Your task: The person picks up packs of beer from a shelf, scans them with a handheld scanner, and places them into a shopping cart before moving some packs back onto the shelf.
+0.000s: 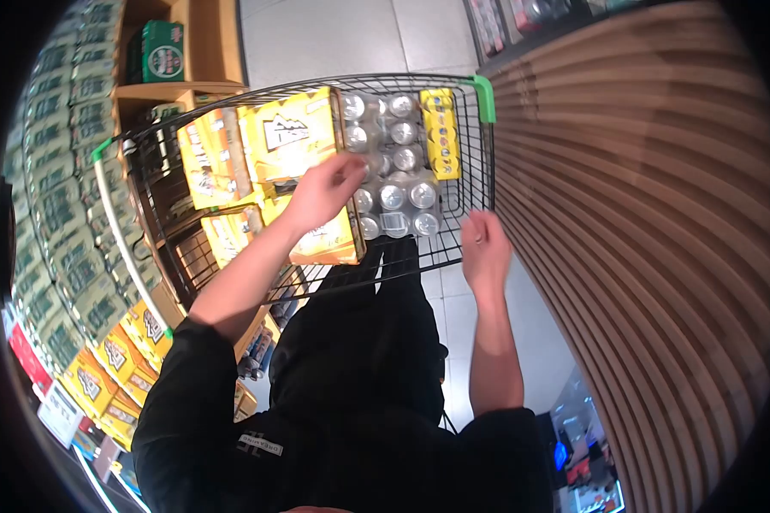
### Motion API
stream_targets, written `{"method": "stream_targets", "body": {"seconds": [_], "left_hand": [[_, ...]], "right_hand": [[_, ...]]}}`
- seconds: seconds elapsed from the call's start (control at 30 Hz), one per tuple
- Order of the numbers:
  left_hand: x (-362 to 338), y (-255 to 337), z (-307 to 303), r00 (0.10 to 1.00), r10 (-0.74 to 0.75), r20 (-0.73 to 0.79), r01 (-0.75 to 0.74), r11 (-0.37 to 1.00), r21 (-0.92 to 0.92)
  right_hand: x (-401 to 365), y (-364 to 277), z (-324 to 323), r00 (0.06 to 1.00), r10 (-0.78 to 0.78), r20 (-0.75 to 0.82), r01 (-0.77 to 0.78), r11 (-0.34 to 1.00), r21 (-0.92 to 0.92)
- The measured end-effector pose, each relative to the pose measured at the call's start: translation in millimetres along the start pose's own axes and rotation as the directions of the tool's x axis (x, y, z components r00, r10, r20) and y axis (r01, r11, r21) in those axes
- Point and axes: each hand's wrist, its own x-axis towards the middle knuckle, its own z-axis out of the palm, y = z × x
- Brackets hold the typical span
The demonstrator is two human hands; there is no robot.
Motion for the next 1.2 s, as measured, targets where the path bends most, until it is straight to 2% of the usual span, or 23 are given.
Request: {"method": "stream_targets", "body": {"seconds": [0.03, 0.13, 0.17, 0.2, 0.23, 0.27, 0.3, 0.33, 0.37, 0.4, 0.43, 0.47, 0.5, 0.63, 0.7, 0.87, 0.9, 0.97, 1.03, 1.1, 1.13, 1.17, 1.2], "left_hand": [[-32, -12, -12, 0.999, 0.034, -0.021, -0.035, 0.998, -0.053], [-142, -26, -42, 0.963, -0.172, -0.208, 0.162, 0.985, -0.062], [-173, -35, -48, 0.930, -0.248, -0.271, 0.234, 0.969, -0.085], [-204, -48, -50, 0.910, -0.258, -0.324, 0.238, 0.966, -0.101], [-234, -65, -51, 0.890, -0.132, -0.437, 0.199, 0.974, 0.112], [-258, -82, -53, 0.853, 0.003, -0.522, 0.197, 0.924, 0.327], [-282, -100, -53, 0.876, -0.041, -0.480, 0.249, 0.892, 0.377], [-300, -108, -47, 0.857, -0.074, -0.509, 0.319, 0.854, 0.412], [-311, -113, -37, 0.838, -0.108, -0.535, 0.385, 0.811, 0.440], [-319, -131, -25, 0.847, -0.102, -0.521, 0.368, 0.820, 0.438], [-329, -142, -11, 0.859, -0.106, -0.502, 0.351, 0.834, 0.425], [-331, -143, -10, 0.869, -0.153, -0.471, 0.374, 0.827, 0.420], [-331, -144, -10, 0.877, -0.202, -0.437, 0.394, 0.822, 0.410], [-317, -158, 1, 0.808, -0.217, -0.548, 0.464, 0.808, 0.364], [-312, -167, 7, 0.838, -0.254, -0.483, 0.479, 0.767, 0.427], [-328, -162, -20, 0.880, -0.267, -0.393, 0.411, 0.843, 0.347], [-329, -165, -23, 0.876, -0.255, -0.410, 0.405, 0.852, 0.333], [-334, -170, -24, 0.923, -0.236, -0.305, 0.343, 0.864, 0.369], [-355, -169, -39, 0.932, -0.154, -0.329, 0.282, 0.877, 0.389], [-406, -149, -82, 0.835, -0.122, -0.536, 0.103, 0.992, -0.066], [-434, -151, -107, 0.718, -0.063, -0.693, 0.063, 0.998, -0.025], [-458, -161, -127, 0.484, -0.045, -0.874, 0.031, 0.999, -0.034], [-487, -173, -153, 0.254, -0.009, -0.967, 0.056, 0.998, 0.005]], "right_hand": [[-21, -2, -20, 1.000, 0.013, 0.020, -0.013, 1.000, 0.003], [-70, 22, -57, 0.999, 0.033, 0.024, -0.032, 0.998, -0.047], [-80, 49, -64, 0.994, 0.042, 0.099, -0.032, 0.994, -0.101], [-89, 81, -71, 0.982, 0.052, 0.181, -0.023, 0.987, -0.159], [-97, 114, -77, 0.906, 0.216, 0.364, -0.105, 0.947, -0.302], [-100, 132, -78, 0.778, 0.380, 0.500, -0.132, 0.877, -0.461], [-105, 130, -72, 0.622, 0.554, 0.554, -0.201, 0.796, -0.570], [-110, 126, -63, 0.439, 0.710, 0.551, -0.233, 0.682, -0.693], [-119, 120, -52, 0.332, 0.804, 0.493, -0.335, 0.589, -0.736], [-119, 142, -43, 0.192, 0.814, 0.549, -0.357, 0.579, -0.733], [-123, 157, -42, 0.105, 0.815, 0.570, -0.442, 0.551, -0.708], [-115, 204, -35, 0.079, 0.741, 0.666, -0.522, 0.600, -0.606], [-104, 170, -26, 0.084, 0.740, 0.667, -0.459, 0.623, -0.633], [-78, 131, 2, 0.124, 0.723, 0.680, -0.338, 0.675, -0.656], [-71, 104, 13, 0.155, 0.716, 0.681, -0.280, 0.693, -0.665], [-74, 43, 46, 0.250, 0.673, 0.696, -0.189, 0.739, -0.647], [-77, 32, 50, 0.272, 0.663, 0.697, -0.177, 0.747, -0.641], [-85, 13, 55, 0.314, 0.646, 0.696, -0.160, 0.758, -0.632], [-100, -7, 62, 0.349, 0.628, 0.696, -0.145, 0.770, -0.622], [-117, -16, 75, 0.374, 0.605, 0.703, -0.142, 0.786, -0.602], [-129, -19, 82, 0.383, 0.595, 0.707, -0.145, 0.794, -0.590], [-142, -19, 87, 0.391, 0.587, 0.709, -0.152, 0.801, -0.579], [-155, -16, 92, 0.399, 0.580, 0.710, -0.162, 0.807, -0.568]]}}
